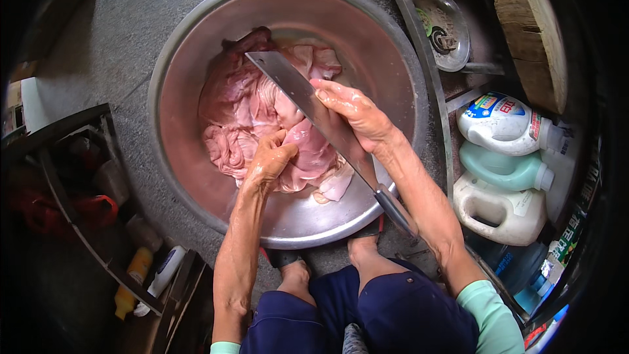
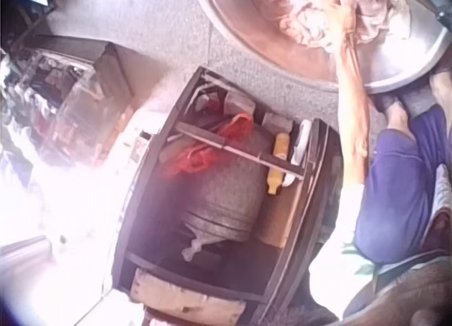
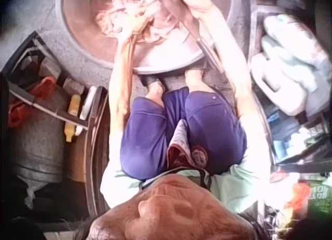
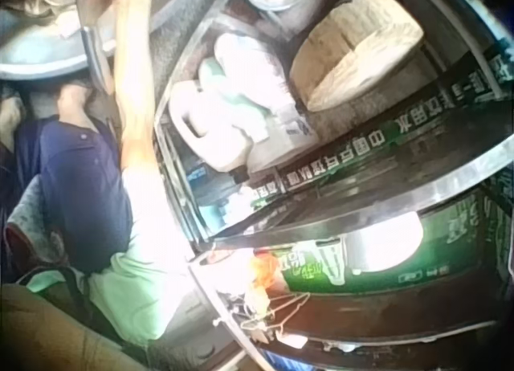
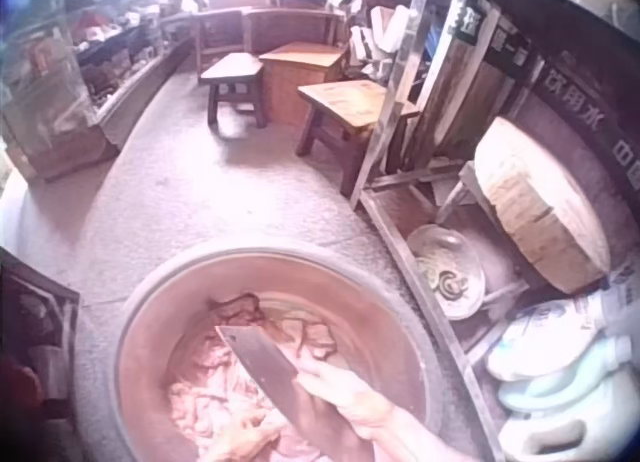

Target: The person is sitting on the floor and using a large cleaver to cut a large piece of raw meat into smaller strips inside a metal bowl. The person holds the meat with one hand and slices it with the other, repeatedly cutting and separating the pieces.

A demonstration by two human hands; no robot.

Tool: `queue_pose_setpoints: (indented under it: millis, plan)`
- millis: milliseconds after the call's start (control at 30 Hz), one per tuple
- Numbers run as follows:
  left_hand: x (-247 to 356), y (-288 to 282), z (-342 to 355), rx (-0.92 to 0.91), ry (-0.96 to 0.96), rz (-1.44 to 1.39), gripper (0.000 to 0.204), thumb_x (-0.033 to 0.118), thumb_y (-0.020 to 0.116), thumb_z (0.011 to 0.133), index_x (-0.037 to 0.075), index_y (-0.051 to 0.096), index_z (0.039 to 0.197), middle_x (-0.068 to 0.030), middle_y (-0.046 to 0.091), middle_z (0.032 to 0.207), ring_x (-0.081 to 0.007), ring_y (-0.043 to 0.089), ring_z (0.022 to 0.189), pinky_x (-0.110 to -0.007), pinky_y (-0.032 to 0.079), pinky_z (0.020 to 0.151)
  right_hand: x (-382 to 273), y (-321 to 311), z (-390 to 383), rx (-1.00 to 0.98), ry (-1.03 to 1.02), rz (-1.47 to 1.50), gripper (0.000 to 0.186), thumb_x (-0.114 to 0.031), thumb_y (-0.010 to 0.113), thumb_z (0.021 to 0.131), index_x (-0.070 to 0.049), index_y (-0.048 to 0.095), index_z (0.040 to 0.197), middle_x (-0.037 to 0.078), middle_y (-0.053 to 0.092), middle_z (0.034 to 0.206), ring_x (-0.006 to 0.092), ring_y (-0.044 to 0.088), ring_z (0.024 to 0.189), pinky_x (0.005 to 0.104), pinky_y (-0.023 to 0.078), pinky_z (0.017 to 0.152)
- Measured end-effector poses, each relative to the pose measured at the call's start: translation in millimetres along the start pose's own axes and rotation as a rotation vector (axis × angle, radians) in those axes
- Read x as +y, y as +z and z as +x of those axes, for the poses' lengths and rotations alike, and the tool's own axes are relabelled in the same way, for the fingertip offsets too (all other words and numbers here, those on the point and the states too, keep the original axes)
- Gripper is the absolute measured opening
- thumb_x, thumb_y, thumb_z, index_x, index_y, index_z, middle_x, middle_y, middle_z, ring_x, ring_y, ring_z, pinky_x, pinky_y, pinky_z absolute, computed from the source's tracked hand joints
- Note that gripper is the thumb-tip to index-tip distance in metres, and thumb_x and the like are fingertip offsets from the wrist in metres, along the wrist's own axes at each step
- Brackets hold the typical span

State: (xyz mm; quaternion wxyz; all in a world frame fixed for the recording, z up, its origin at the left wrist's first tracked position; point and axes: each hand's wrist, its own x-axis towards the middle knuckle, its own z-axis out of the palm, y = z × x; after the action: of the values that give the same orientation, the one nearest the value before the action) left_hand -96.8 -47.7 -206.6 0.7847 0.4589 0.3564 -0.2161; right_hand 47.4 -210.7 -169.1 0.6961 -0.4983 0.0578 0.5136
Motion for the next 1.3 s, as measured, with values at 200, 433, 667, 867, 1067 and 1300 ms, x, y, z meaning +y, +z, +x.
queue_pose_setpoints:
  millis: [200,433,667,867,1067,1300]
  plan:
    - [-3.7,10.4,-3.7,0.170,-0.157,-0.611,0.019,0.003,0.055,0.091,0.001,0.067,0.106,-0.0068,0.070,0.089,-0.0181,0.068,0.075,-0.031,0.058,0.073,4.3,4.2,29.2,0.129,-0.001,-0.321,0.070,-0.025,0.072,0.095,0.007,0.039,0.148,0.007,0.066,0.117,0.0098,0.061,0.101,0.0232,0.048,0.089]
    - [1.2,-9.6,-39.4,0.123,0.079,-0.754,0.008,0.009,0.054,0.092,0.005,0.060,0.096,-0.0053,0.061,0.076,-0.0147,0.057,0.060,-0.028,0.048,0.060,24.7,0.9,46.3,0.161,-0.122,-0.745,0.092,-0.037,0.073,0.088,0.013,0.029,0.150,0.032,0.061,0.126,0.0317,0.063,0.115,0.0361,0.047,0.100]
    - [19.8,33.0,-47.7,0.143,0.143,-0.582,0.039,0.026,0.061,0.101,-0.003,0.054,0.127,-0.0139,0.069,0.107,-0.0241,0.073,0.085,-0.041,0.064,0.067,15.9,23.2,27.8,0.217,-0.181,-1.033,0.090,-0.035,0.072,0.091,0.010,0.025,0.153,0.030,0.067,0.110,0.0310,0.068,0.098,0.0389,0.052,0.086]
    - [33.6,36.7,-42.6,0.105,0.261,-0.635,0.029,0.014,0.062,0.099,-0.008,0.061,0.118,-0.0152,0.071,0.103,-0.0239,0.073,0.084,-0.037,0.062,0.071,-43.1,71.8,-66.4,0.347,-0.567,-1.831,0.092,-0.041,0.074,0.084,-0.001,0.032,0.155,0.015,0.060,0.114,0.0328,0.059,0.104,0.0440,0.043,0.093]
    - [58.0,44.4,-42.3,0.150,0.374,-0.480,0.025,0.014,0.067,0.096,-0.008,0.067,0.107,-0.0143,0.073,0.096,-0.0201,0.071,0.085,-0.034,0.059,0.074,-10.8,73.6,-102.3,0.331,-0.414,-1.745,0.079,-0.013,0.077,0.077,0.006,0.041,0.145,0.016,0.051,0.104,0.0306,0.064,0.087,0.0398,0.054,0.068]
    - [44.1,47.1,-57.0,0.300,0.479,0.410,0.043,0.030,0.077,0.088,-0.003,0.062,0.111,-0.0202,0.070,0.095,-0.0301,0.070,0.090,-0.038,0.055,0.077,-15.3,55.0,-100.1,0.421,-0.523,-1.554,0.037,0.000,0.067,0.080,-0.001,0.060,0.117,0.015,0.051,0.100,0.0354,0.066,0.075,0.0446,0.056,0.065]
